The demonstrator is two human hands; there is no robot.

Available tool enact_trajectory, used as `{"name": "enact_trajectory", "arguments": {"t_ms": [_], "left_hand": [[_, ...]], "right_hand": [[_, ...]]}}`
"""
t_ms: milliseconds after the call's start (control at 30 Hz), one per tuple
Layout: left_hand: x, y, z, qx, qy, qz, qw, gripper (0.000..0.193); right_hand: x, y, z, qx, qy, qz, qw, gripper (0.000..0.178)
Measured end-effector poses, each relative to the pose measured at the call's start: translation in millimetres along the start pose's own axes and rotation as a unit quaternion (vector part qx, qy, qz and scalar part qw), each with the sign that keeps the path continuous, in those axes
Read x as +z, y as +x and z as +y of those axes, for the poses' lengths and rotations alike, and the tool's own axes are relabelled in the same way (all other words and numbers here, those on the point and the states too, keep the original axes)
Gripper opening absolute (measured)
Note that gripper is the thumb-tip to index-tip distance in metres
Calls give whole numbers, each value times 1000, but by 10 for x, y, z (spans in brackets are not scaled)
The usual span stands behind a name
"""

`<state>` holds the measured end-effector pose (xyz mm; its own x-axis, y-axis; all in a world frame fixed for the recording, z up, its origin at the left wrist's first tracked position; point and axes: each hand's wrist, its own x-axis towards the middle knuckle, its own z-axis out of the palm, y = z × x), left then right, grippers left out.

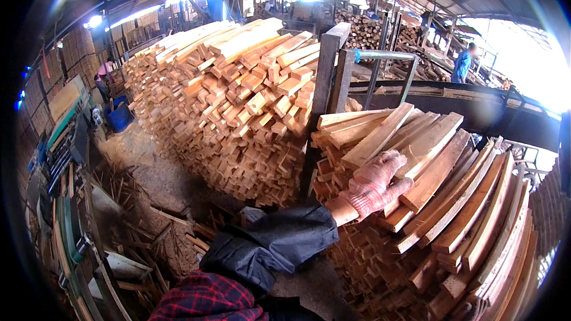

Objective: The person picks up bundles of wooden planks from a pile on the floor and stacks them onto a growing pile of lumber. The person repeatedly bends down to gather wood and lifts it to place it on the stack.

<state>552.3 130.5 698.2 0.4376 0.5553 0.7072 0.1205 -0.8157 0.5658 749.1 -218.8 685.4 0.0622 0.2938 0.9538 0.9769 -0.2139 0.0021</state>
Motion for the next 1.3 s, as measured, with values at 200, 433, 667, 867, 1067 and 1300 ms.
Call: {"name": "enact_trajectory", "arguments": {"t_ms": [200,433,667,867,1067,1300], "left_hand": [[-80,-8,46,-7,-1,-9,1000,50],[54,21,-36,-10,-13,-26,1000,52],[13,4,-48,-12,-3,-29,1000,54],[-118,-6,15,-24,-6,-30,999,52],[4,16,-31,-3,5,-25,1000,52],[-6,-38,-52,16,15,-12,1000,48]], "right_hand": [[35,40,-58,-22,15,22,999,24],[-19,-12,-68,30,2,8,1000,23],[26,43,-166,11,-35,22,999,20],[44,59,-160,-9,-30,15,999,20],[65,58,-140,-13,-41,32,999,20],[45,34,-83,12,20,9,1000,22]]}}
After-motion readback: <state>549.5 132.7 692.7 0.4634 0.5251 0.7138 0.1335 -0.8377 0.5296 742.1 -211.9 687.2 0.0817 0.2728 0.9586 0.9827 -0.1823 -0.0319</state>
